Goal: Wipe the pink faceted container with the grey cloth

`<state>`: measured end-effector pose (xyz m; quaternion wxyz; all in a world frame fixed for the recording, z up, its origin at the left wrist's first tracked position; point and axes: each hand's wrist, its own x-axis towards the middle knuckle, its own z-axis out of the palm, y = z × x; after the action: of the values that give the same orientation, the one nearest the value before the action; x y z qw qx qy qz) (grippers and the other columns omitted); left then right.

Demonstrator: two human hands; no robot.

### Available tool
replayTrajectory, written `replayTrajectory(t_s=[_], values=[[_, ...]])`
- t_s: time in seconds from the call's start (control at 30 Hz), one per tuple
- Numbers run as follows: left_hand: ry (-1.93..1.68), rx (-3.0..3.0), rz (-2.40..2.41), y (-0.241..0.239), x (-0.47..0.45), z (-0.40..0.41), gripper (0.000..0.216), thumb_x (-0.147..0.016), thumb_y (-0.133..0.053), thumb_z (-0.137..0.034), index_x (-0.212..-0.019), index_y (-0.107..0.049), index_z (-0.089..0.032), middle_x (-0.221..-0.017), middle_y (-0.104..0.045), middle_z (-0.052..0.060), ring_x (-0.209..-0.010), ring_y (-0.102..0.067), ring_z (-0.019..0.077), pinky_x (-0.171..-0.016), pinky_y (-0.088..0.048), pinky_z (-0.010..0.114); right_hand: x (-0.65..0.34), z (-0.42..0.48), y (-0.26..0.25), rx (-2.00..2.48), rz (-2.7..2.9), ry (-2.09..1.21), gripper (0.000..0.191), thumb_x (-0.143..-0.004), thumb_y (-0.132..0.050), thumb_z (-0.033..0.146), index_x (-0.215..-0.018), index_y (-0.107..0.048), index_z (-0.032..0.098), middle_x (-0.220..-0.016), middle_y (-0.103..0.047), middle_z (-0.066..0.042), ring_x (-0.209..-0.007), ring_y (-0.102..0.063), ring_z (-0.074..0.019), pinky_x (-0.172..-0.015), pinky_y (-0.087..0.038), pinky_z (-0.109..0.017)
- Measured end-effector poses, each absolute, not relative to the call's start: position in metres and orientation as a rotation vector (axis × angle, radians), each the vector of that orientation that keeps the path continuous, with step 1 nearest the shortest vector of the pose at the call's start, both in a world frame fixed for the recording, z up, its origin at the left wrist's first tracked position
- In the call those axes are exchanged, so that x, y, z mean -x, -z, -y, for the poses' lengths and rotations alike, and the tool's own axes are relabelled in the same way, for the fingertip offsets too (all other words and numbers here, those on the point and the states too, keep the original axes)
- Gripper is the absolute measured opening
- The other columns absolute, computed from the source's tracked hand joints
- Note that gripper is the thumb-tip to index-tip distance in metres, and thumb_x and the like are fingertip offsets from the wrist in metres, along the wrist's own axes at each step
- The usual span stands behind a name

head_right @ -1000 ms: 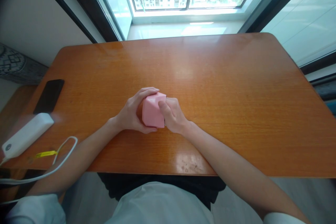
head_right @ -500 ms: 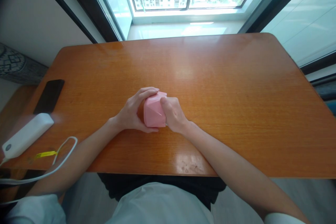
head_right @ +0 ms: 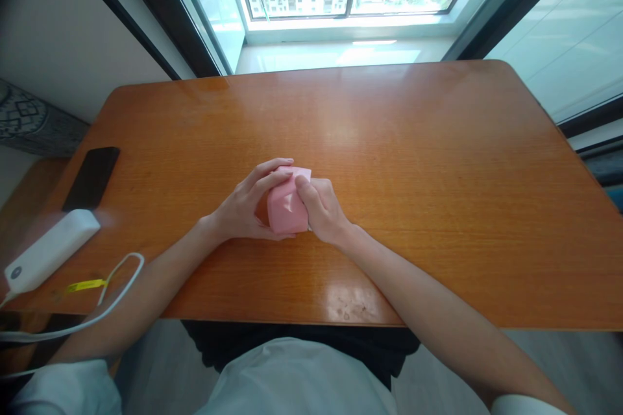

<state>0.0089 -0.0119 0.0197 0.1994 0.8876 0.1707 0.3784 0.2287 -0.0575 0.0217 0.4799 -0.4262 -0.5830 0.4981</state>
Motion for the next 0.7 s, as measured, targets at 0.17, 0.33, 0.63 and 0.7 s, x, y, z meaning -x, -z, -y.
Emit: replayTrajectory(t_s=[0.17,0.33,0.63,0.7], values=[[-0.942,-2.103,-0.578,-0.019,-0.013,0.017,0.114,-0.073,-0.098,-0.069,-0.166,-0.048,-0.027,-0.147,-0.072,0.015,-0.125,-0.077,0.0353,-0.105,-0.066,0.048,-0.227,0.059,-0.025,0.926,1.627,-0.986,0.072,-0.11,-0.044,0.08,-0.069,-0.054,0.022,-0.064,-0.055,0.0,-0.057,-0.046,-0.0138,-0.058,-0.036,-0.032],[-0.903,-2.143,-0.559,-0.01,-0.007,0.012,0.133,-0.068,-0.1,-0.073,-0.176,-0.033,-0.033,-0.169,-0.056,0.019,-0.149,-0.064,0.0445,-0.125,-0.055,0.063,-0.226,0.059,-0.032,0.931,1.651,-0.993,0.07,-0.111,-0.047,0.076,-0.067,-0.052,0.022,-0.063,-0.054,0.0,-0.056,-0.045,-0.0132,-0.057,-0.036,-0.032],[-1.072,-2.371,-0.49,-0.019,-0.01,0.012,0.116,-0.073,-0.099,-0.069,-0.169,-0.045,-0.031,-0.158,-0.062,0.018,-0.143,-0.067,0.0403,-0.12,-0.06,0.058,-0.227,0.057,-0.022,1.0,1.459,-1.252,0.074,-0.108,-0.041,0.085,-0.072,-0.058,0.022,-0.064,-0.055,-0.001,-0.056,-0.047,-0.0142,-0.052,-0.035,-0.03],[-1.02,-2.198,-0.533,-0.017,-0.012,0.014,0.11,-0.076,-0.092,-0.077,-0.165,-0.05,-0.027,-0.142,-0.071,0.015,-0.122,-0.076,0.0347,-0.107,-0.065,0.051,-0.228,0.058,-0.024,0.936,1.588,-1.151,0.074,-0.107,-0.043,0.085,-0.07,-0.055,0.023,-0.063,-0.054,0.0,-0.056,-0.046,-0.0138,-0.053,-0.035,-0.03]])
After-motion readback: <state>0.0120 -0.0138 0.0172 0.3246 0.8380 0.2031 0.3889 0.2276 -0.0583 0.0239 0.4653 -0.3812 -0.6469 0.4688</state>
